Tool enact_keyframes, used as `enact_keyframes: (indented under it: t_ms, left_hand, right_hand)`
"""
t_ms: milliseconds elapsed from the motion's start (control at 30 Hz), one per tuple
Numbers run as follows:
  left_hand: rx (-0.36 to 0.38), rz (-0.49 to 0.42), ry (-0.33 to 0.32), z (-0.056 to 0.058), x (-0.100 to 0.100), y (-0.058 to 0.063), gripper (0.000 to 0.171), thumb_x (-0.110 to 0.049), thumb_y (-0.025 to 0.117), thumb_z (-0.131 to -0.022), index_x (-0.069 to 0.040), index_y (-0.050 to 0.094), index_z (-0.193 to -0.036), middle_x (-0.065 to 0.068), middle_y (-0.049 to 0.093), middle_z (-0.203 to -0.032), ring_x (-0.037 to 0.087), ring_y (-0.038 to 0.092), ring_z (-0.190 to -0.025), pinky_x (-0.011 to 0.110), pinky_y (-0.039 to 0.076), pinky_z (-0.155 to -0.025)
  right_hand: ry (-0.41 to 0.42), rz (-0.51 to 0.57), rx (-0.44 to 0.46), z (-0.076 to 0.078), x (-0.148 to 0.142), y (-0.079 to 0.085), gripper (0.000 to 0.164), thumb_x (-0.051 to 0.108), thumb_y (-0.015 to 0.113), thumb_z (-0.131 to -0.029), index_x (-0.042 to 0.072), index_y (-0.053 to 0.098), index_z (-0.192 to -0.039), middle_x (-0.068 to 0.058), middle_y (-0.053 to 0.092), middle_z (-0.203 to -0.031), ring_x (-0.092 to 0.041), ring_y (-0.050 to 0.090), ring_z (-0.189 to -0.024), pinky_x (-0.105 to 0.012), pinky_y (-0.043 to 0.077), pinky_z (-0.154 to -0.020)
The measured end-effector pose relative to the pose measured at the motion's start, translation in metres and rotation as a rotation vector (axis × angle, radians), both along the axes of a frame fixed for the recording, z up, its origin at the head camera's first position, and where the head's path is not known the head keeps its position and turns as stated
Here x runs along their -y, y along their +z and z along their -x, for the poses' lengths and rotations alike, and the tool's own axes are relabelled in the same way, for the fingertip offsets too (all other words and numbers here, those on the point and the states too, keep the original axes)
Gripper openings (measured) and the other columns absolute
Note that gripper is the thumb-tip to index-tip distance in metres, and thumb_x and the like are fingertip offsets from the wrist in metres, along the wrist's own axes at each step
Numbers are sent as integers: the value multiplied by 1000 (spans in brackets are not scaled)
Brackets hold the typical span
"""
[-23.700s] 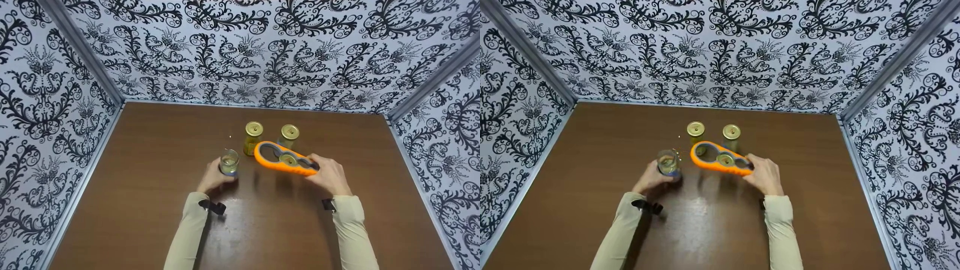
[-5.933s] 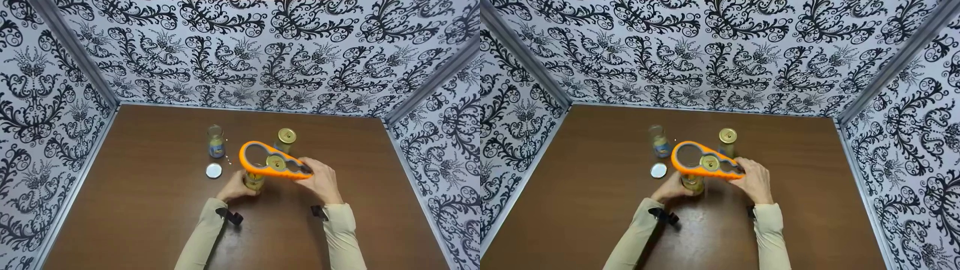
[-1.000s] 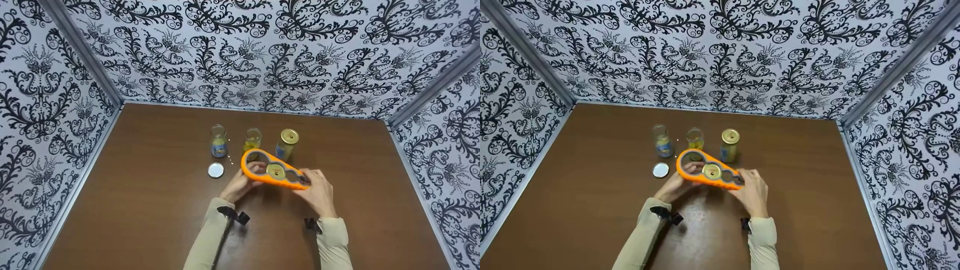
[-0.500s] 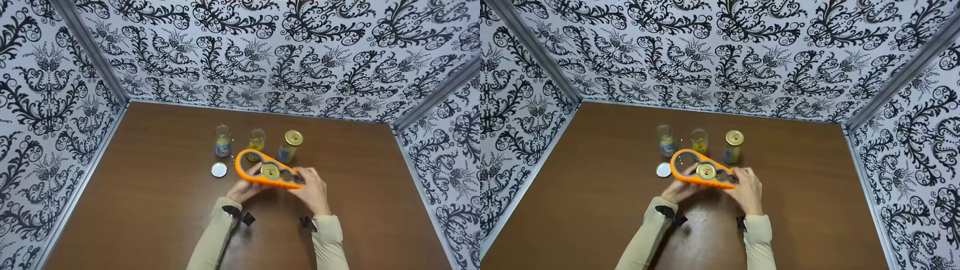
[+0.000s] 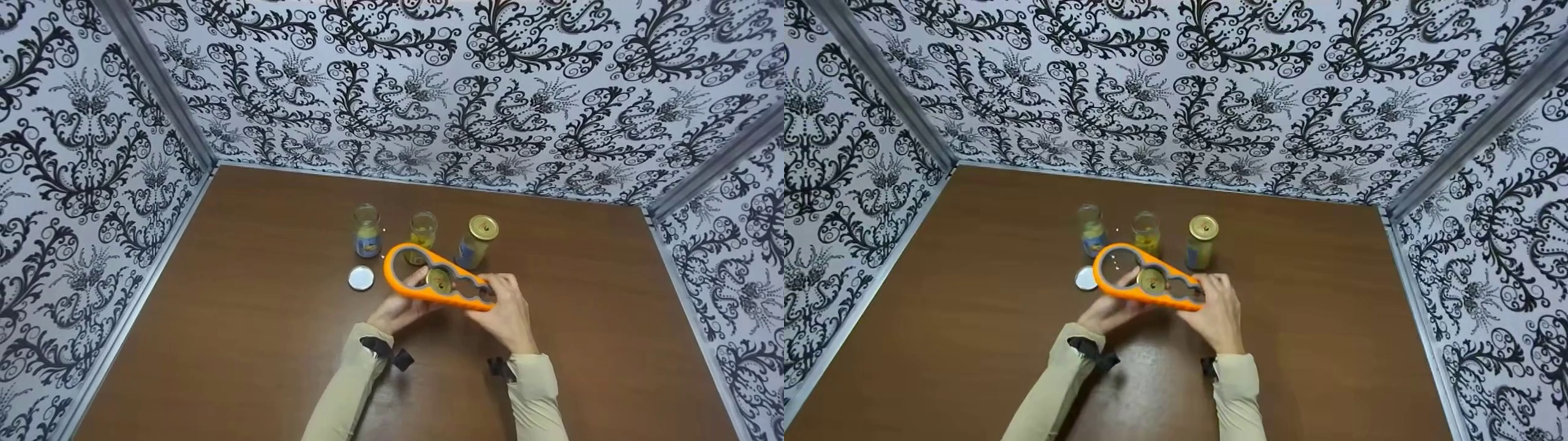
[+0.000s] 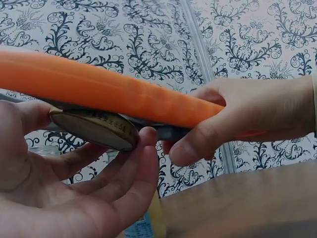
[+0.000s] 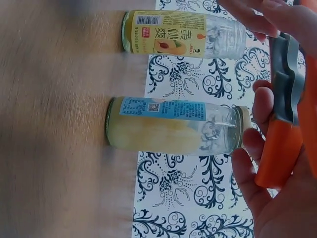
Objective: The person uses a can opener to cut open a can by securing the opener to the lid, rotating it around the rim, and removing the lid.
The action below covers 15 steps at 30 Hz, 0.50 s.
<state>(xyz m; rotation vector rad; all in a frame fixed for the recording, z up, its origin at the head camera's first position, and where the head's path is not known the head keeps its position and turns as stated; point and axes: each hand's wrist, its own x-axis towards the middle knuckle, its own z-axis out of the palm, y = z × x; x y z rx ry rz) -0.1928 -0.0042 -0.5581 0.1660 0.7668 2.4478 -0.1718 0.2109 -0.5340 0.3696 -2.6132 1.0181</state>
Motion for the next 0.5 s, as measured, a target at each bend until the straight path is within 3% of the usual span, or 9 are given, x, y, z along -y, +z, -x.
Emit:
enact_keyframes:
  t_ms: [133, 267, 333, 500]
  left_hand:
    - [-85, 151, 15, 0, 5, -1, 40, -19, 63, -94, -3, 50, -128, 8, 61, -111, 23, 61, -100, 50, 45, -94]
    - [-183, 403, 26, 5, 9, 0, 41, -4, 54, -95, 8, 43, -133, 8, 60, -109, 23, 60, -95, 49, 48, -90]
    - [-265, 580, 62, 7, 10, 1, 40, -1, 58, -92, 8, 46, -129, 9, 61, -105, 24, 59, -91, 47, 49, -87]
    - [-657, 1209, 235, 14, 11, 3, 36, -4, 69, -84, 1, 58, -117, 16, 59, -105, 31, 57, -94, 44, 46, -83]
  right_hand:
    - [-22, 14, -19, -1, -8, 0, 55, 12, 91, -54, 5, 67, -104, -12, 61, -101, -28, 51, -98, -49, 46, -76]
    - [-62, 30, -42, -4, -19, 0, 54, 9, 90, -54, 4, 68, -102, -13, 62, -100, -29, 51, -98, -49, 45, -75]
    - [-83, 29, -50, -6, -24, 0, 54, 9, 90, -54, 3, 67, -102, -14, 62, -100, -29, 51, -98, -49, 45, -74]
    - [-138, 33, -44, -13, -40, -2, 54, 6, 90, -55, 0, 66, -103, -16, 59, -101, -30, 51, -98, -49, 45, -74]
